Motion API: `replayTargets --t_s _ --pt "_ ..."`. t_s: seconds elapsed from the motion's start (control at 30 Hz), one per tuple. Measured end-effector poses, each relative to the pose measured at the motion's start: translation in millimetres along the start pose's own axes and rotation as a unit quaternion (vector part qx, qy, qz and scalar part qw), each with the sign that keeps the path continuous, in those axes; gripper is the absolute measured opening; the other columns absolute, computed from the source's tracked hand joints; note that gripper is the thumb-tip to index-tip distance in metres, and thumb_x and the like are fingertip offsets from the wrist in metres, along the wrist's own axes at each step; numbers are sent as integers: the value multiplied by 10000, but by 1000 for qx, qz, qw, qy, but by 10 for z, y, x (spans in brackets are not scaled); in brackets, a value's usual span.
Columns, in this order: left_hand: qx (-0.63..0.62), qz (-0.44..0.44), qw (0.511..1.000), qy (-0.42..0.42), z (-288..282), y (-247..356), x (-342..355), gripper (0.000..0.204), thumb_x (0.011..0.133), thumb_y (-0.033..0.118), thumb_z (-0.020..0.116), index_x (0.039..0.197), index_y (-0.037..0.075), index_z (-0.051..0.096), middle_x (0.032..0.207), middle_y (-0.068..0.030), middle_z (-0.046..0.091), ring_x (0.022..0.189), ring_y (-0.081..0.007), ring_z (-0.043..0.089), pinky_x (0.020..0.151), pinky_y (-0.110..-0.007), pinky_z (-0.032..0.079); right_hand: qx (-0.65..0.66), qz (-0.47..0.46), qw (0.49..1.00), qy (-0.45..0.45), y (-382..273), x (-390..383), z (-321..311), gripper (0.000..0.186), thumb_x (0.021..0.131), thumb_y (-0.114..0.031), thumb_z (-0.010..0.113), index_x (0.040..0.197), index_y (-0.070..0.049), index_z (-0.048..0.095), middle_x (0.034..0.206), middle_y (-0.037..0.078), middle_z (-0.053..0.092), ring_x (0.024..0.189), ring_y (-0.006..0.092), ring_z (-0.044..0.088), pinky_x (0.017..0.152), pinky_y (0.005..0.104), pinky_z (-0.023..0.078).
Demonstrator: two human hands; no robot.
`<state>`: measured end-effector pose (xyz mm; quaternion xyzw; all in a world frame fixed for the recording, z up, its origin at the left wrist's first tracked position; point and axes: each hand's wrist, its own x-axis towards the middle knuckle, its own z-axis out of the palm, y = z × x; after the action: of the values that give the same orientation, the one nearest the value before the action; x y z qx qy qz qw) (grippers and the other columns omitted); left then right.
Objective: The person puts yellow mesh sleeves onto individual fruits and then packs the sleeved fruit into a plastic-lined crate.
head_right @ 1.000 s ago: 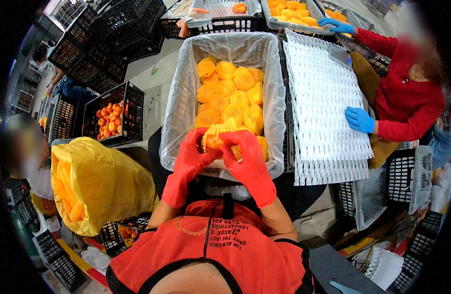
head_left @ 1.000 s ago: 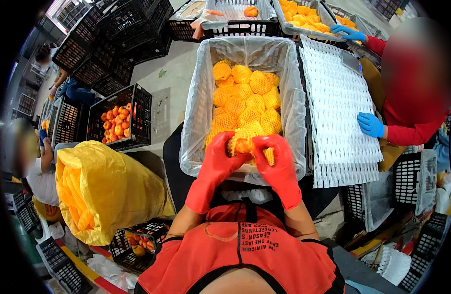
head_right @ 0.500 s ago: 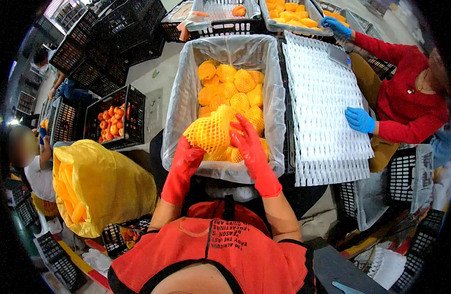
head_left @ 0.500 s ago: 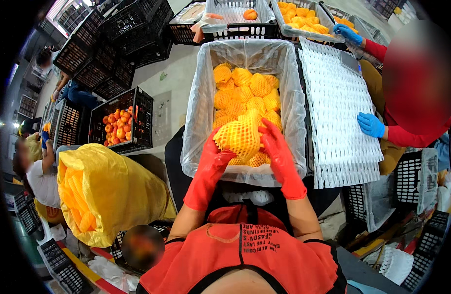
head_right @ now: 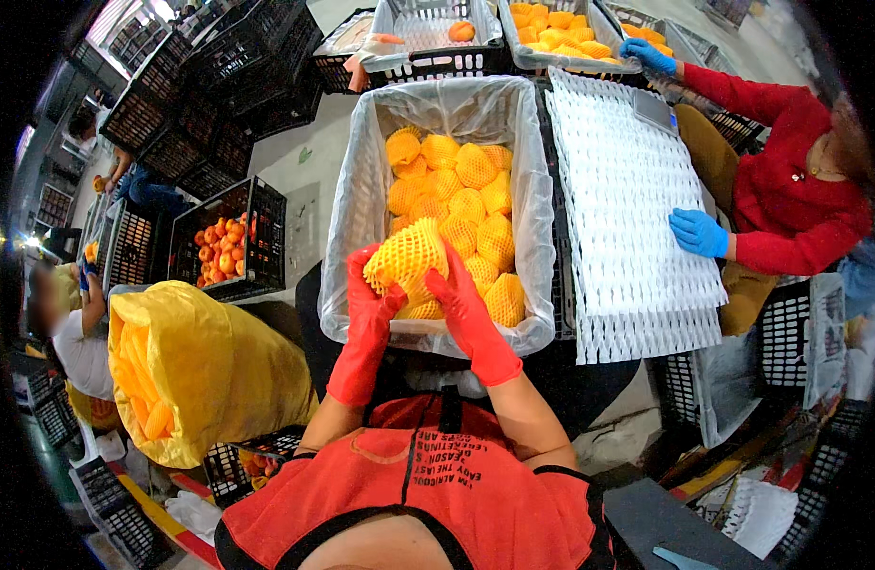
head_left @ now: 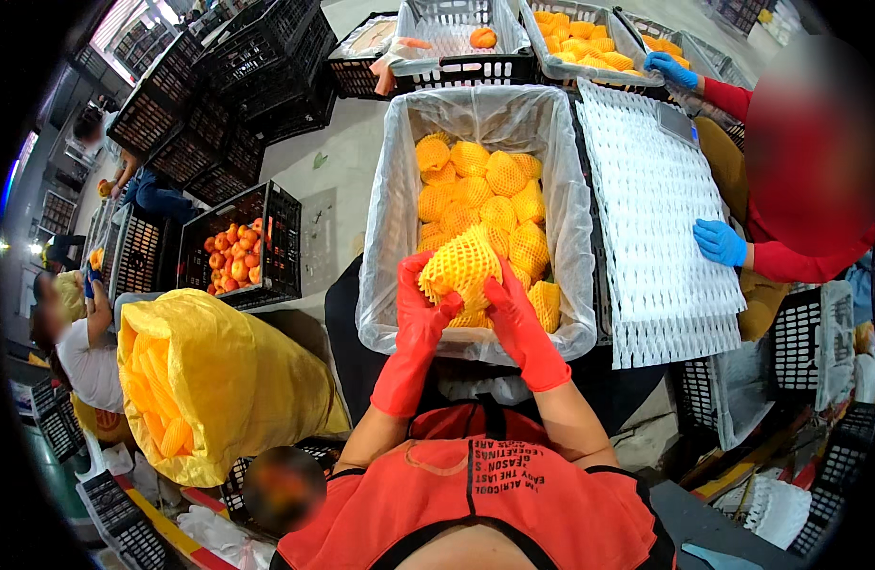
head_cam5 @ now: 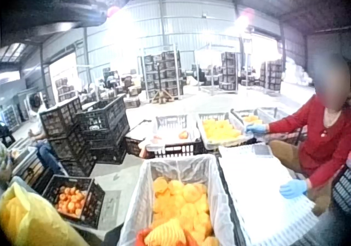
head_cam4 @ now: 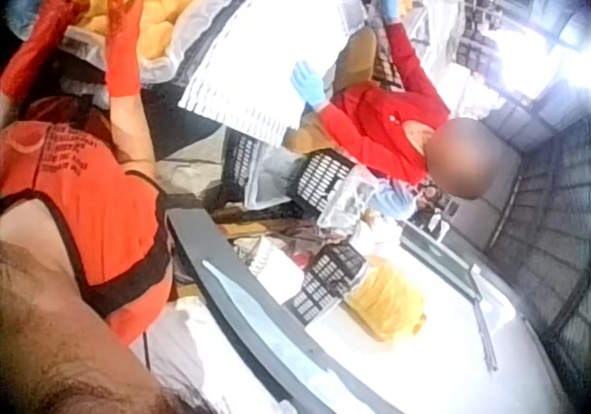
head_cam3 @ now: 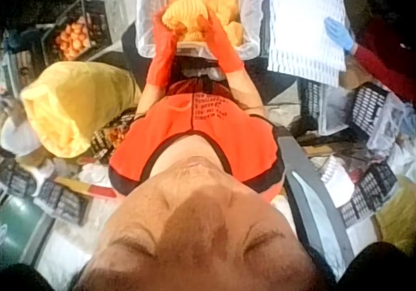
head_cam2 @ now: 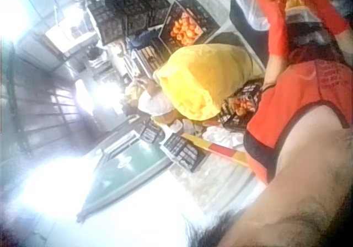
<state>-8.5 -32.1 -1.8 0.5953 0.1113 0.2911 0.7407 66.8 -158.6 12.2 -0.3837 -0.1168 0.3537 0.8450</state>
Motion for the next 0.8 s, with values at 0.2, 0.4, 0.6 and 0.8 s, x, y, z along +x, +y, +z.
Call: replayTargets --t_s 0.2,0.4,0.6,0.8 --pt "92 -14 995 -18 -27 49 16 738 780 13 697 1418 75 332 1271 -111 506 1164 -213 544 974 -347 462 49 -84 995 29 177 115 -2 751 847 -74 703 1495 -60 324 1411 77 478 1286 207 477 1065 348 411" --pt "111 -61 987 -94 -45 130 -23 873 754 -191 475 1535 160 305 1456 -75 444 1268 -208 504 917 -296 491 -178 -202 963 34 45 72 173 857 795 9 718 1527 -59 276 1450 78 418 1317 211 429 1092 356 380" --pt "-80 -19 996 -17 130 180 -85 728 819 -182 437 1484 112 411 1438 -68 483 1263 -168 501 901 -253 483 24 -80 992 97 1 61 202 784 808 40 693 1501 -61 341 1438 107 438 1292 239 459 1071 364 400" --pt "234 102 964 -76 -113 199 23 540 919 -74 442 1444 47 455 1394 -105 530 1197 -143 536 864 -248 487 -272 -174 946 28 649 63 -363 559 989 -224 582 1477 -54 370 1422 112 459 1274 235 492 1039 368 430"
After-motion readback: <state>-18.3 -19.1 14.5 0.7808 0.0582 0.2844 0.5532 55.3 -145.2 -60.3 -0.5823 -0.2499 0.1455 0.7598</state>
